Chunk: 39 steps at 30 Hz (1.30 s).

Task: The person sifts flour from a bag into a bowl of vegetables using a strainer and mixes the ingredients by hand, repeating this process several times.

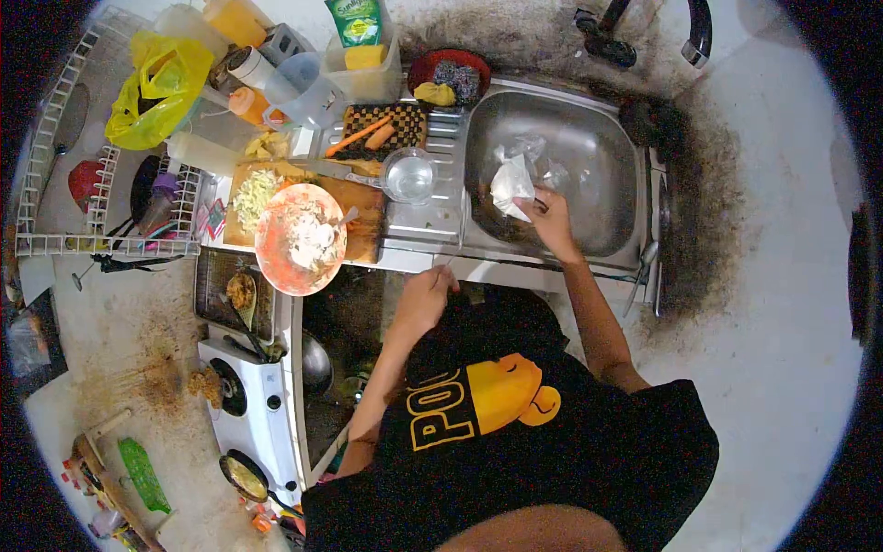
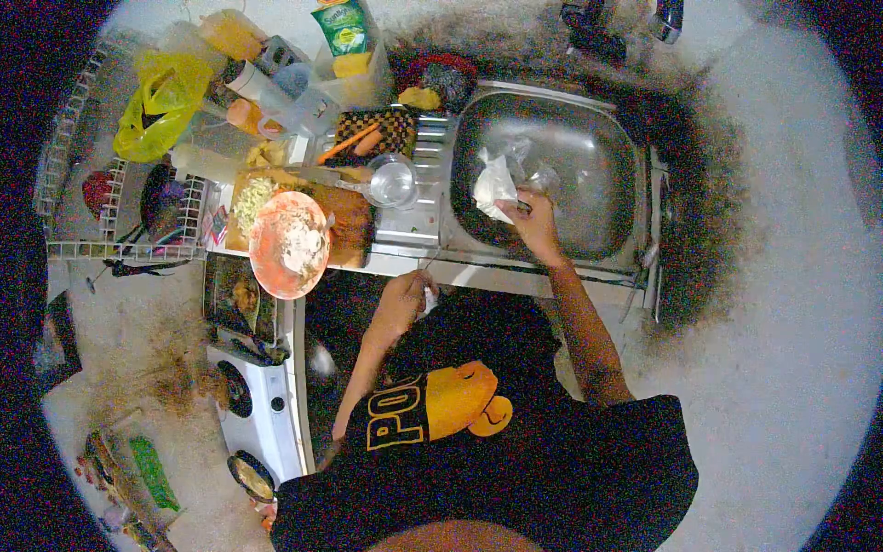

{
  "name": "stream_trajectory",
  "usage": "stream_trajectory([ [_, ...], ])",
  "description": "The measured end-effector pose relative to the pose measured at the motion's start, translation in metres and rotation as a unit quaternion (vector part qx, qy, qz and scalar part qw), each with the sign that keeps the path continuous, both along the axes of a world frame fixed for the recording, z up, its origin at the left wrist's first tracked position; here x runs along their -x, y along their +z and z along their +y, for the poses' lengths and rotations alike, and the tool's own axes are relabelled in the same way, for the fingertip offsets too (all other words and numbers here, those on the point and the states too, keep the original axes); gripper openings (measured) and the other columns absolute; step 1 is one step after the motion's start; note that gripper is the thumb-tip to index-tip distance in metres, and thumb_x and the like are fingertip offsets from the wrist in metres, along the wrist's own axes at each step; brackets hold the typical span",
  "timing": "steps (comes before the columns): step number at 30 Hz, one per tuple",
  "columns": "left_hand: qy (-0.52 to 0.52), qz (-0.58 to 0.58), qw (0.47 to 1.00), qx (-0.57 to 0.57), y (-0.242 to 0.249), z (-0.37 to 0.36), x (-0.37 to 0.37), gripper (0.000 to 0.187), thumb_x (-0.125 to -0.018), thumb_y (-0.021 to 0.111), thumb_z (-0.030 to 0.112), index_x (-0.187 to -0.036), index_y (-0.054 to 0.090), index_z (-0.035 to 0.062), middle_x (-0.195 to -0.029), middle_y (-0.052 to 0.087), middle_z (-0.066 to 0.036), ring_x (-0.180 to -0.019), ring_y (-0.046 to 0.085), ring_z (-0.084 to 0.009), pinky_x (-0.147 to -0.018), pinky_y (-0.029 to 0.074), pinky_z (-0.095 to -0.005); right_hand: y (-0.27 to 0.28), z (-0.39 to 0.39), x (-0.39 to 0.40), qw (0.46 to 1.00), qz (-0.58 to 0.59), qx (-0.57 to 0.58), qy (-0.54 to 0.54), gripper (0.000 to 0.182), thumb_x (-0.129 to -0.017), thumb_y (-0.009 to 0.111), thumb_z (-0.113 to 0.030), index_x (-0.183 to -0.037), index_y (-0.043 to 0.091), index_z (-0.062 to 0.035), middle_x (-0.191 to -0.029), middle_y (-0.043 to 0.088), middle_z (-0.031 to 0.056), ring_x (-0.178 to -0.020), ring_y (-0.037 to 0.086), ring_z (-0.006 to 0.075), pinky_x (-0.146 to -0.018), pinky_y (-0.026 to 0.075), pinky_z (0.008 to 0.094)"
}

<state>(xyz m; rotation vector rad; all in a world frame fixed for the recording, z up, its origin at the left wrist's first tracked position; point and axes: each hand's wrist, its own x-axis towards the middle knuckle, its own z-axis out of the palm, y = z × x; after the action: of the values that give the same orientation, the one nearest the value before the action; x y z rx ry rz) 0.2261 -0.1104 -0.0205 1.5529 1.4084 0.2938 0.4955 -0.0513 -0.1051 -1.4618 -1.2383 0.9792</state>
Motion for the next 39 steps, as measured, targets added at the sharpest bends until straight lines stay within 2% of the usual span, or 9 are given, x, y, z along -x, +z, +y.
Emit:
stream_trajectory([
  [10,-0.073,0.135,0.981,-0.116,-0.008,0.013,-0.009,0.039,-0.093,0.036,0.03,-0.084,0.061,0.0002,-0.083,0.062,-0.025,-0.084,0.06,-0.0417,-0.076,0.046,-0.05,-0.007,0.003,-0.012,0.996,0.047,-0.063,-0.044,0.049,-0.085,0.065,-0.023,-0.126,0.049,0.0,-0.108,0.057,0.0082,-0.1,0.053,0.016,-0.088,0.041,0.0295],
  [12,-0.085,0.153,0.975,-0.134,-0.002,0.019,-0.009,0.038,-0.093,0.038,0.029,-0.085,0.06,-0.0001,-0.08,0.062,-0.025,-0.081,0.06,-0.0419,-0.074,0.047,-0.0508,0.006,0.004,-0.019,0.985,0.17,0.005,-0.012,0.053,-0.083,0.065,-0.019,-0.129,0.046,-0.0005,-0.118,0.053,0.0103,-0.108,0.05,0.0179,-0.093,0.038,0.0302],
  [16,-0.116,0.191,0.957,-0.184,0.016,0.022,-0.007,0.032,-0.092,0.042,0.026,-0.086,0.058,-0.0005,-0.072,0.061,-0.024,-0.071,0.062,-0.0404,-0.065,0.049,-0.0505,0.063,-0.005,-0.01,0.977,0.197,0.02,-0.08,0.05,-0.084,0.062,-0.013,-0.128,0.045,-0.0004,-0.112,0.058,0.0046,-0.108,0.052,0.0177,-0.095,0.037,0.0313],
  [22,-0.13,0.213,0.956,-0.156,0.084,0.013,0.018,0.03,-0.093,0.041,0.027,-0.092,0.055,0.0015,-0.075,0.062,-0.023,-0.073,0.061,-0.0412,-0.065,0.048,-0.0523,0.145,0.0,0.022,0.951,0.285,-0.018,0.116,0.05,-0.074,0.071,-0.012,-0.12,0.051,-0.0023,-0.108,0.059,0.0079,-0.1,0.057,0.0185,-0.089,0.043,0.0309],
  [27,-0.081,0.247,0.946,-0.196,0.122,-0.008,0.07,0.027,-0.091,0.044,0.025,-0.09,0.055,0.0008,-0.071,0.061,-0.022,-0.067,0.061,-0.0401,-0.06,0.048,-0.0521,0.187,0.033,0.063,0.968,0.024,-0.109,0.224,0.033,-0.074,0.071,-0.006,-0.101,0.054,-0.0033,-0.097,0.065,0.0065,-0.088,0.061,0.0173,-0.082,0.047,0.0327],
  [32,-0.036,0.333,0.92,-0.203,0.132,-0.021,0.121,0.026,-0.09,0.045,0.024,-0.088,0.057,0.0004,-0.068,0.061,-0.02,-0.064,0.062,-0.0379,-0.055,0.049,-0.0493,0.231,0.072,0.136,0.833,-0.271,-0.373,0.306,0.025,-0.064,0.069,0.003,-0.085,0.058,-0.0059,-0.092,0.061,0.0111,-0.081,0.061,0.0272,-0.077,0.048,0.0339],
  [34,-0.021,0.352,0.909,-0.22,0.134,-0.022,0.138,0.025,-0.089,0.046,0.022,-0.087,0.057,0.0005,-0.067,0.061,-0.019,-0.062,0.062,-0.0371,-0.053,0.049,-0.0487,0.247,0.072,0.168,0.836,-0.271,-0.304,0.367,0.029,-0.061,0.066,0.004,-0.086,0.057,-0.0068,-0.091,0.059,0.0098,-0.085,0.059,0.0287,-0.078,0.048,0.0345],
  [36,-0.016,0.369,0.898,-0.24,0.135,-0.023,0.151,0.023,-0.088,0.046,0.021,-0.087,0.057,0.0006,-0.065,0.061,-0.019,-0.06,0.062,-0.0364,-0.052,0.049,-0.0482,0.243,0.088,0.195,0.654,-0.402,-0.504,0.395,0.024,-0.067,0.062,0.0,-0.089,0.057,-0.008,-0.09,0.059,0.0078,-0.089,0.057,0.0265,-0.077,0.048,0.0354],
  [39,0.018,0.372,0.874,-0.313,0.133,-0.022,0.165,0.018,-0.083,0.049,0.016,-0.084,0.059,0.0011,-0.063,0.062,-0.018,-0.057,0.063,-0.0345,-0.05,0.049,-0.0463,0.243,0.097,0.224,0.564,-0.423,-0.583,0.404,0.019,-0.07,0.058,-0.009,-0.089,0.057,-0.0105,-0.09,0.06,0.0046,-0.096,0.056,0.0246,-0.074,0.048,0.0376],
])
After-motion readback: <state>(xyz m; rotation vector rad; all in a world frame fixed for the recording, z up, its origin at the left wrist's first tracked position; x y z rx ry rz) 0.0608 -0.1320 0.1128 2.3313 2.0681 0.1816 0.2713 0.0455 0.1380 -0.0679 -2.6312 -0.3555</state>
